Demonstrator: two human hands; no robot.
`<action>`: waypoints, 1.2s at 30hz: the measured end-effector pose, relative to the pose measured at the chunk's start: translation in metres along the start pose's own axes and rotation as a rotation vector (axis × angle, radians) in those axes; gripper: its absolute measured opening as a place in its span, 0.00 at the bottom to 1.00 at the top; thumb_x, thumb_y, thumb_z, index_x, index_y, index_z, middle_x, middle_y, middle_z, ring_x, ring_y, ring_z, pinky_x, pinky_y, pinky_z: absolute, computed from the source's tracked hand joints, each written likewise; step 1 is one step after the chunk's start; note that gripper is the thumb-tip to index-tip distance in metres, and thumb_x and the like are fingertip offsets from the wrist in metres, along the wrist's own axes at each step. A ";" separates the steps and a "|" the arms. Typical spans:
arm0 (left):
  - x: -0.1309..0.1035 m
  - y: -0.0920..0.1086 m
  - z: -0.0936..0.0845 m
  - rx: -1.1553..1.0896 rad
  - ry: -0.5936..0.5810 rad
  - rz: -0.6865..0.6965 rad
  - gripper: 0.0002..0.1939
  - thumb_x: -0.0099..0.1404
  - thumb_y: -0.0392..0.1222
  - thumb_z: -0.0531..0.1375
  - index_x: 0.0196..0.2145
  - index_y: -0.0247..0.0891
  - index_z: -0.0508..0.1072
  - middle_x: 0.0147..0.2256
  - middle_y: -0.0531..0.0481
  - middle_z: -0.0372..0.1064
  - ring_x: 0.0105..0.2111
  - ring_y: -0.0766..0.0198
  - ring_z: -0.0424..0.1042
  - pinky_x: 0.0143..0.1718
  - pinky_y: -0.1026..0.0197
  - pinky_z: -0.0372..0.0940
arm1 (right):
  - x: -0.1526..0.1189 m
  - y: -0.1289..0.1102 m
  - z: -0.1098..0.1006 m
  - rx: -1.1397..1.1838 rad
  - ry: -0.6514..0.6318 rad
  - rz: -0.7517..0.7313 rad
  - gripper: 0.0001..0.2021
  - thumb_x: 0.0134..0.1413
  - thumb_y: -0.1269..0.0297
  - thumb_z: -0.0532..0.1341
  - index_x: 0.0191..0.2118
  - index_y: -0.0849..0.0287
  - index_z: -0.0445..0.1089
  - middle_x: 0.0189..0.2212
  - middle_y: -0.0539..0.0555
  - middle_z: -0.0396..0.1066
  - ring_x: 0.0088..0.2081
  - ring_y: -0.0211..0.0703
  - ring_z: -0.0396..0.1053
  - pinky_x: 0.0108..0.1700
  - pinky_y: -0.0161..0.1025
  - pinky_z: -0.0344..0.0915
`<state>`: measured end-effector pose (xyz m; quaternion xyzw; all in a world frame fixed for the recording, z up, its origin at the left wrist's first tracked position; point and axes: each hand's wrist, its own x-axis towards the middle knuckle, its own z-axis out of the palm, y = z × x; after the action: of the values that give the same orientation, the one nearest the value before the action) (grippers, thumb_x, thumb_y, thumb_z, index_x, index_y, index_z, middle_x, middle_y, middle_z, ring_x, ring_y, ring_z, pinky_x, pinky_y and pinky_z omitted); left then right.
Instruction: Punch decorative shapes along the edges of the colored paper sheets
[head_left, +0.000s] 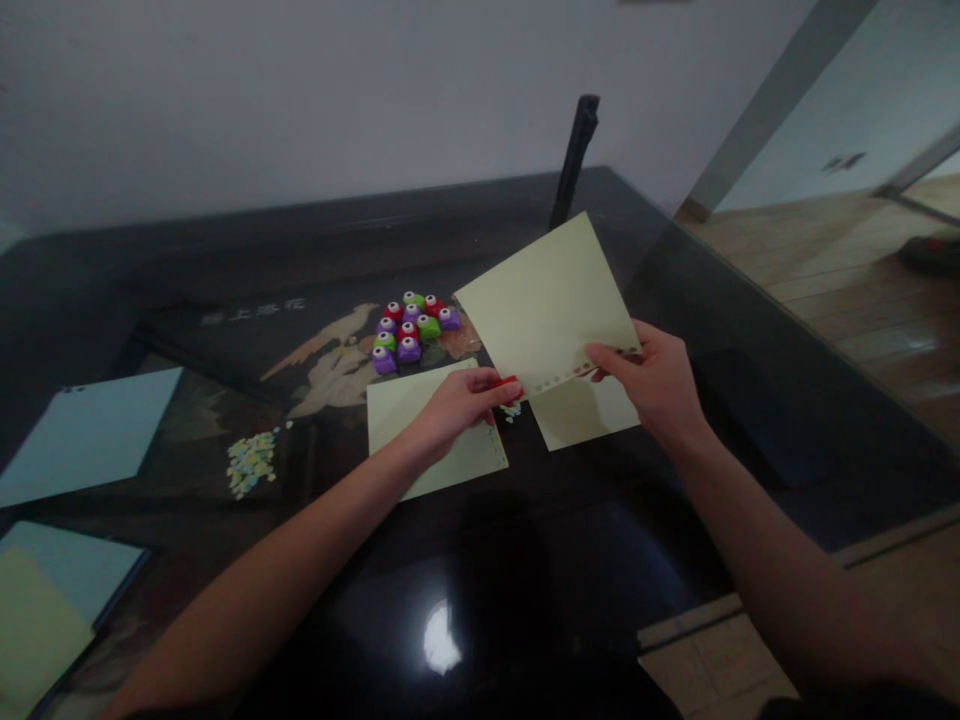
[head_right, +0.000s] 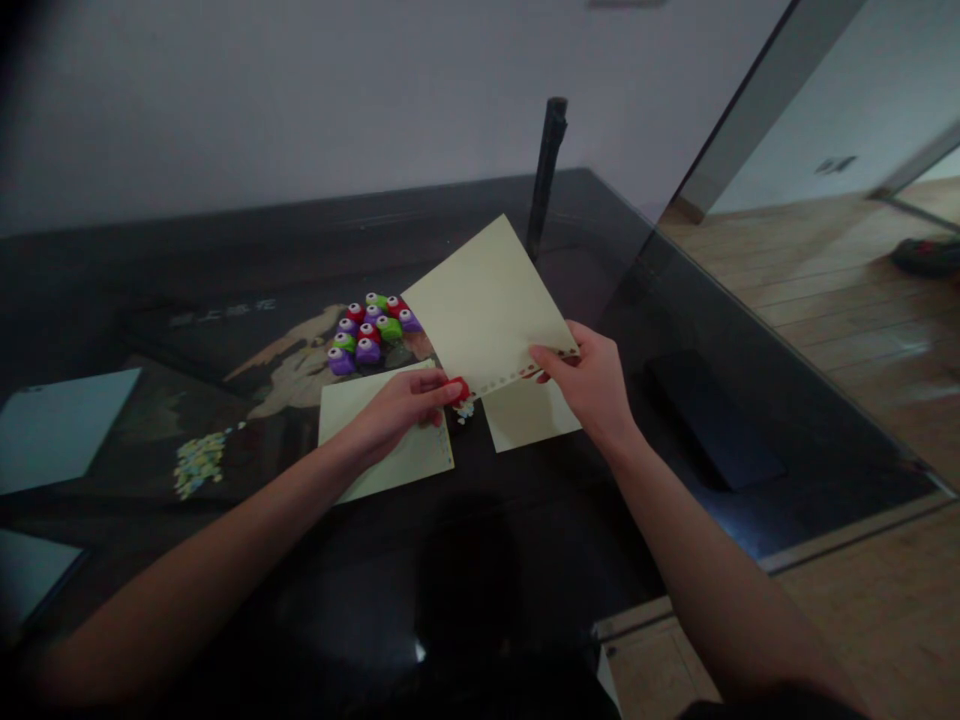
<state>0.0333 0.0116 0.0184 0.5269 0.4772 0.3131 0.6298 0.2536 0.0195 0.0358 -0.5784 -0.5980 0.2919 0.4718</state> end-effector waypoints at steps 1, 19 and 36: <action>-0.001 0.001 0.000 0.002 -0.002 -0.002 0.11 0.56 0.47 0.63 0.31 0.36 0.75 0.30 0.48 0.73 0.23 0.70 0.63 0.23 0.65 0.54 | 0.000 0.000 0.000 0.006 -0.001 0.000 0.05 0.44 0.65 0.64 0.30 0.60 0.71 0.21 0.49 0.71 0.20 0.38 0.67 0.24 0.38 0.64; -0.003 0.002 0.002 -0.040 -0.031 0.005 0.09 0.58 0.43 0.62 0.30 0.34 0.74 0.28 0.49 0.72 0.27 0.68 0.68 0.28 0.65 0.58 | -0.001 -0.003 0.000 0.005 -0.014 0.032 0.06 0.44 0.65 0.64 0.30 0.60 0.70 0.22 0.50 0.71 0.22 0.38 0.68 0.26 0.39 0.67; 0.000 -0.003 0.001 -0.127 -0.019 -0.005 0.07 0.58 0.39 0.63 0.33 0.32 0.75 0.32 0.47 0.74 0.31 0.66 0.72 0.39 0.61 0.65 | -0.001 -0.003 0.000 0.023 -0.030 0.032 0.06 0.44 0.64 0.64 0.30 0.60 0.71 0.22 0.49 0.71 0.22 0.38 0.68 0.26 0.39 0.67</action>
<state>0.0344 0.0105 0.0154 0.4874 0.4518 0.3363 0.6672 0.2528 0.0180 0.0380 -0.5781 -0.5922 0.3148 0.4648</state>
